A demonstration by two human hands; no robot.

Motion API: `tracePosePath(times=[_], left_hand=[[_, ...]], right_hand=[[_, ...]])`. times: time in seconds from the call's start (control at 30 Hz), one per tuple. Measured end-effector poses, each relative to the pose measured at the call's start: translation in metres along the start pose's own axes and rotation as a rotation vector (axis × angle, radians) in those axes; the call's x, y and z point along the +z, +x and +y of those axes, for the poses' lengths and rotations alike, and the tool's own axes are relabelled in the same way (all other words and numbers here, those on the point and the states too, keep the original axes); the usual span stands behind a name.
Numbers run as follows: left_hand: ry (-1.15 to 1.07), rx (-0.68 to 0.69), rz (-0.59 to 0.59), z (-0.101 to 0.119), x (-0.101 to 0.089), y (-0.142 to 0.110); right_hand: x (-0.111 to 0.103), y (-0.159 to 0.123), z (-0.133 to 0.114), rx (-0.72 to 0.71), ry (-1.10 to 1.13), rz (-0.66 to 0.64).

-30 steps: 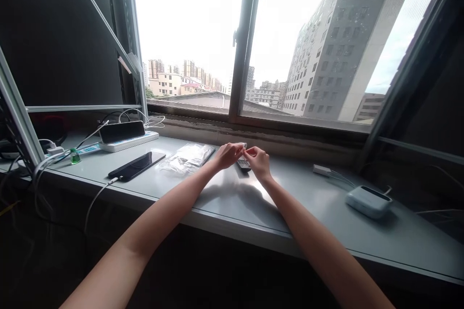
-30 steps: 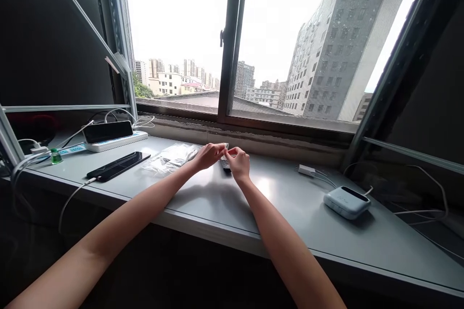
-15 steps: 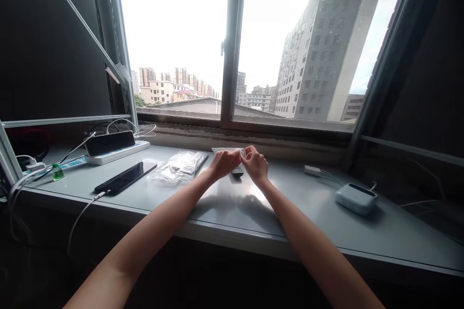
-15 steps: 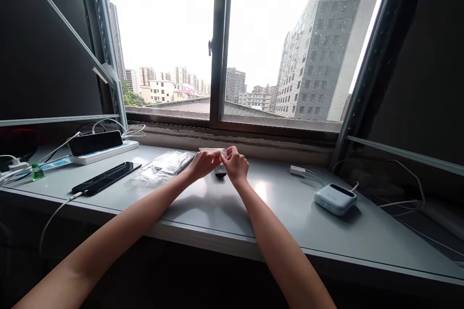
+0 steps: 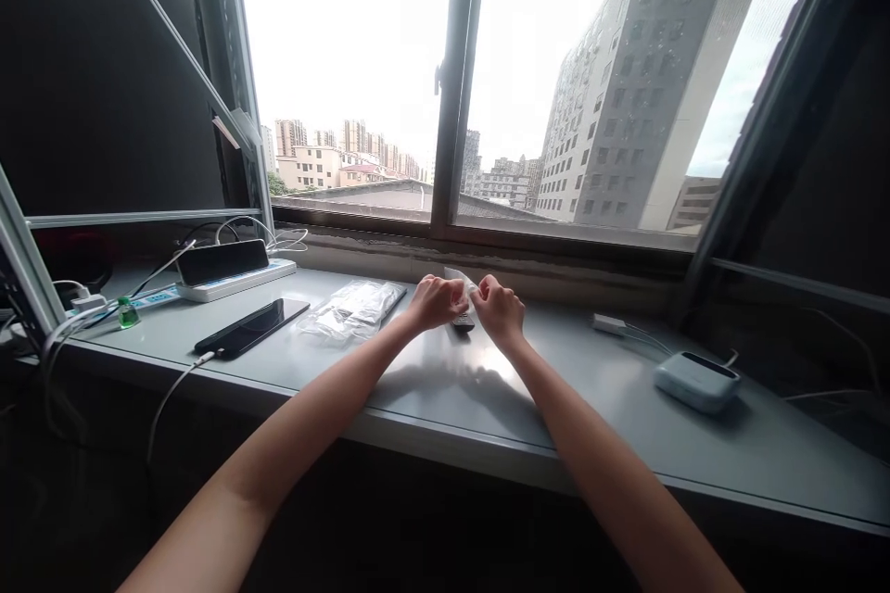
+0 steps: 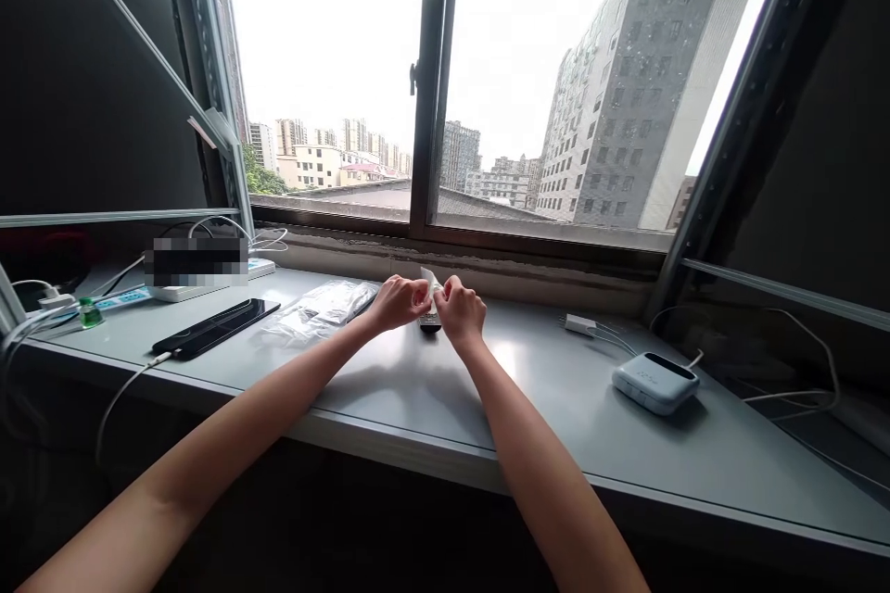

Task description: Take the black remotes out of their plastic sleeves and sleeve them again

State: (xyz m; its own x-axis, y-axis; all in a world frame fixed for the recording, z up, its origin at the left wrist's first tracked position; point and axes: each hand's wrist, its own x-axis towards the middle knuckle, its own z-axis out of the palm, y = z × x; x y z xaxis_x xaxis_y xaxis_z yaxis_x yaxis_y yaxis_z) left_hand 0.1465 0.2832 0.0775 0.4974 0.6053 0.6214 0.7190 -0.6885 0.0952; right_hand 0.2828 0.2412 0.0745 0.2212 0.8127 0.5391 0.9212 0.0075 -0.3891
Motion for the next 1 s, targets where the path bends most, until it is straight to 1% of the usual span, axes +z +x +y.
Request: tracePosePath(times=[0.1,0.17,0.23,0.37,0.47,0.53,0.6,0.67,0.73,0.77,0.8,0.87,0.9,0.93,0.97,1.0], left_hand=[[-0.007,-0.046,0.007,-0.003,0.000,-0.001],[-0.019,-0.003,-0.031,-0.003,0.002,-0.002],[-0.036,0.070,-0.070,0.000,0.003,-0.004],[-0.108,0.216,-0.066,0.009,0.006,-0.006],[-0.190,0.233,-0.062,0.011,0.007,-0.006],[-0.316,0.201,-0.064,0.007,0.009,-0.005],[-0.520,0.128,-0.044,-0.001,0.012,-0.002],[-0.720,-0.011,0.030,-0.010,0.015,0.002],[-0.871,-0.218,0.132,-0.017,0.017,0.007],[-0.943,-0.330,0.158,-0.020,0.018,0.009],[-1.025,-0.437,0.157,-0.021,0.019,0.011],[-1.206,-0.600,0.075,-0.023,0.020,0.012],[-1.293,-0.639,0.006,-0.024,0.021,0.012],[-1.370,-0.646,-0.062,-0.024,0.022,0.012],[-1.440,-0.626,-0.106,-0.025,0.023,0.011],[-1.501,-0.593,-0.125,-0.026,0.025,0.011]], right_hand=[[0.001,-0.001,-0.001,-0.045,-0.041,-0.021],[0.001,-0.001,-0.002,-0.056,-0.067,-0.049],[0.001,0.000,-0.001,-0.046,-0.070,-0.070],[0.002,0.000,0.003,-0.021,-0.084,-0.128],[0.003,0.000,0.004,-0.010,-0.106,-0.173],[0.001,-0.002,0.002,-0.003,-0.099,-0.153],[-0.001,-0.003,0.000,0.003,-0.083,-0.101],[-0.004,-0.004,-0.002,0.001,-0.072,-0.038],[-0.005,-0.004,-0.004,-0.033,-0.068,0.023],[-0.005,-0.005,-0.004,-0.068,-0.065,0.047],[-0.004,-0.005,-0.004,-0.113,-0.062,0.065],[-0.002,-0.006,-0.004,-0.227,-0.061,0.079],[-0.001,-0.007,-0.004,-0.287,-0.069,0.074],[0.000,-0.008,-0.004,-0.339,-0.084,0.065],[0.001,-0.008,-0.005,-0.382,-0.106,0.050],[0.001,-0.009,-0.005,-0.418,-0.129,0.032]])
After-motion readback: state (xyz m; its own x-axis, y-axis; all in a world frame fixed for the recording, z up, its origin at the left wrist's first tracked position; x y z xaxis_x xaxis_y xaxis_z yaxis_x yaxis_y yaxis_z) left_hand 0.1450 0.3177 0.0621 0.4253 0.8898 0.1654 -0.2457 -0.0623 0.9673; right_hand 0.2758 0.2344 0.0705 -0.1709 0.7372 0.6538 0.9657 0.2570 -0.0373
